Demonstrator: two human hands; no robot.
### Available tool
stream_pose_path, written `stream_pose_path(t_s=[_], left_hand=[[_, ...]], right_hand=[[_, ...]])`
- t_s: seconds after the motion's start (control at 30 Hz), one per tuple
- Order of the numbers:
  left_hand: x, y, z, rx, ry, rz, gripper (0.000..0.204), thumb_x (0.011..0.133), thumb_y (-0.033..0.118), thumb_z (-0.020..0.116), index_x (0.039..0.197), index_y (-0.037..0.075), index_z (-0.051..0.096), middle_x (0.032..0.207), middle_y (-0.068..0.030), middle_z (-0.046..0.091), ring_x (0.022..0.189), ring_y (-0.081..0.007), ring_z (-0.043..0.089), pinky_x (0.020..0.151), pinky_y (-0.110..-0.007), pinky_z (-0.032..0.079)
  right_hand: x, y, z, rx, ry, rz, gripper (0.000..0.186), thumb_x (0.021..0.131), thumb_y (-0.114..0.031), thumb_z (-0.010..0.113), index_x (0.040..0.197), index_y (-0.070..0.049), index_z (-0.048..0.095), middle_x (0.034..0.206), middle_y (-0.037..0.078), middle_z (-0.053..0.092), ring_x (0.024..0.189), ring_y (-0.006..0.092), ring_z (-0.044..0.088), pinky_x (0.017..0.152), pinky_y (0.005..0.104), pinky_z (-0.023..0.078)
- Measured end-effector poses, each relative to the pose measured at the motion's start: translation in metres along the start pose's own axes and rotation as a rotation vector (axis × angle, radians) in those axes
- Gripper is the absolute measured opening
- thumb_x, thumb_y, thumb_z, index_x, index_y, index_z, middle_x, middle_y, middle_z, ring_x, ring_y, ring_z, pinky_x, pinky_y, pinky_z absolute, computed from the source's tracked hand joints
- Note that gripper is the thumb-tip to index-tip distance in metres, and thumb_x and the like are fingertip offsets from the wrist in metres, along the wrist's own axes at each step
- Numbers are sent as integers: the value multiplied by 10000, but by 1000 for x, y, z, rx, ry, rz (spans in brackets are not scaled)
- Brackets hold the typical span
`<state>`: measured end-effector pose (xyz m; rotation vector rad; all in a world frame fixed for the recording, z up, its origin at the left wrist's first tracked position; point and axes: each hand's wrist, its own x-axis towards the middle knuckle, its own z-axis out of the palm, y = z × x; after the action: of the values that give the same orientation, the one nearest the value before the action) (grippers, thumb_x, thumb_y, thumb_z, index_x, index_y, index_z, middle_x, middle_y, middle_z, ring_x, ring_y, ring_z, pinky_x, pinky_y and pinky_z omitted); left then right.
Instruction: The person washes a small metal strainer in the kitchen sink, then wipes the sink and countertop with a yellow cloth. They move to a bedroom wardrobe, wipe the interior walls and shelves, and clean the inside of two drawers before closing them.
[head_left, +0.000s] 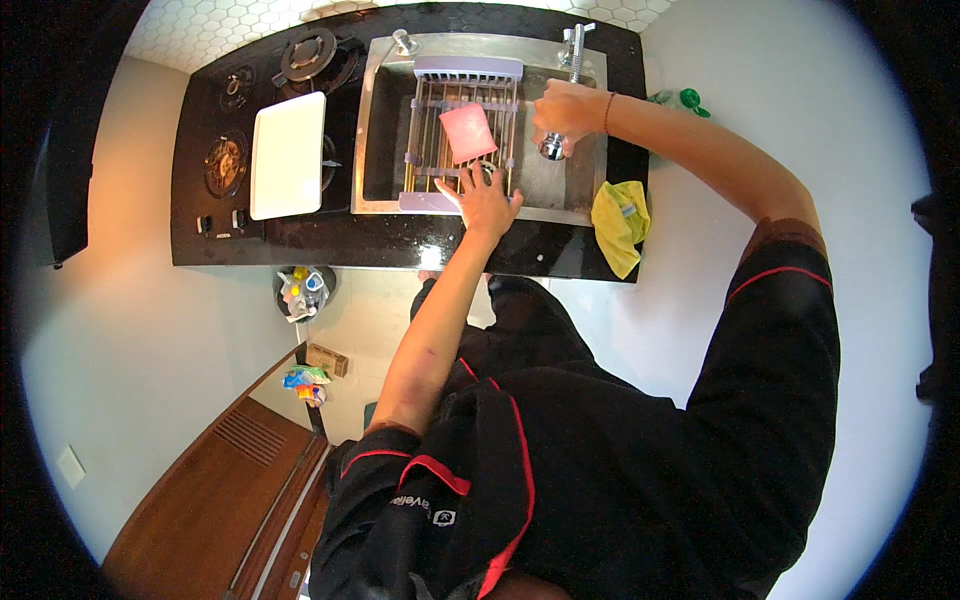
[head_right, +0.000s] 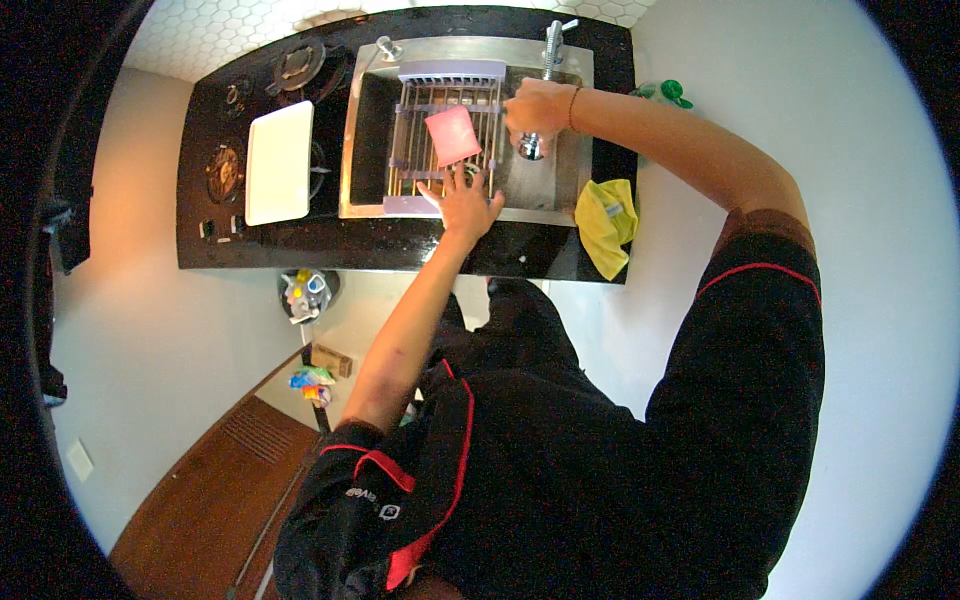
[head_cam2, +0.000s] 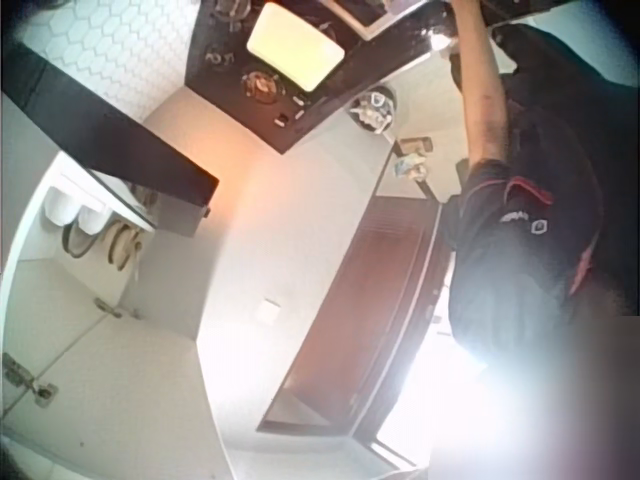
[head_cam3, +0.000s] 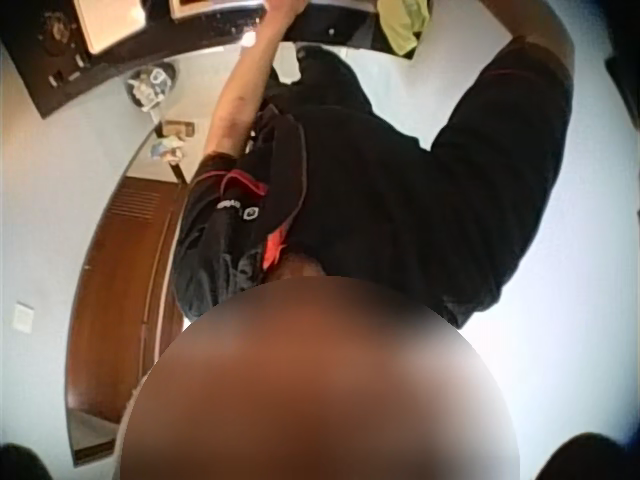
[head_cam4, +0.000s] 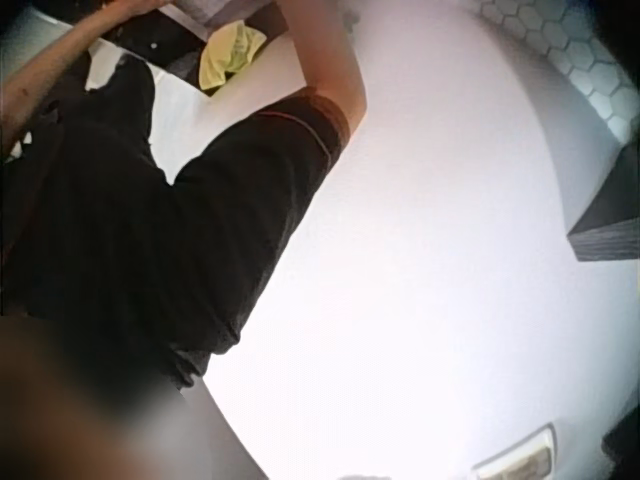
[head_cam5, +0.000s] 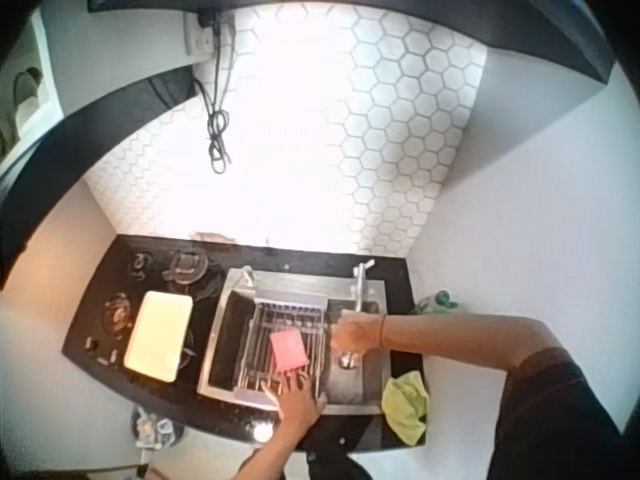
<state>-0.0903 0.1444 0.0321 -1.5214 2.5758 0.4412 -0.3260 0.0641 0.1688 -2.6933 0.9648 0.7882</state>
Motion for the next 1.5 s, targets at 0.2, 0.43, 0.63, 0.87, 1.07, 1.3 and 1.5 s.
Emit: stream_pose_path(t_s=[0.2,0.43,0.63,0.87,1.07,1.3,1.5], left_hand=[[1,2,1,-20,-4,-13,634,908,586,541,1418,211,581,1599,-176,364,1500,-390,289,1091,-843,-24],[-2,0,3,-27,57,-2,609,899,569,553,1381,201,614,1567,-166,412,1475,-375,326,1100,-834,-23],[-1,-2,5,-32,33,0,609,903,591,550,1379,217,623,1579,-171,407,1496,-377,320,1083,-841,-48],[-3,-1,7,-63,119,6,582,880,564,580,1318,188,659,1536,-163,452,1457,-363,349,1116,-817,-4],[-2,-1,7,-15,97,5,598,893,584,563,1345,202,647,1557,-159,441,1481,-368,349,1100,-828,-10],[-4,-2,7,-53,136,15,581,893,584,566,1307,189,667,1538,-166,462,1476,-380,357,1106,-822,-23],[-6,-2,5,-77,111,10,587,907,577,549,1309,165,660,1557,-161,437,1473,-363,337,1132,-801,-11]], right_hand=[[-5,2,6,-52,-48,10,427,630,-489,882,1015,-356,753,821,22,709,838,280,719,743,452,457],[-11,2,8,-33,-85,27,409,580,-469,906,919,-304,748,768,20,697,782,271,716,736,456,440],[-18,2,5,-7,-125,-13,330,568,-435,915,825,-307,751,705,6,682,774,274,710,724,420,395],[-18,7,12,-76,-164,-91,355,575,-453,898,851,-288,748,774,22,720,819,282,744,660,457,516],[-10,6,53,-220,-30,51,160,733,-374,805,792,-235,751,785,7,725,808,242,736,744,470,469],[21,8,106,-420,-33,380,161,904,-235,637,843,-206,784,820,-8,740,833,206,719,761,483,439],[49,19,127,-461,-82,673,153,892,-180,648,920,-170,798,844,6,732,827,229,691,660,460,454]])
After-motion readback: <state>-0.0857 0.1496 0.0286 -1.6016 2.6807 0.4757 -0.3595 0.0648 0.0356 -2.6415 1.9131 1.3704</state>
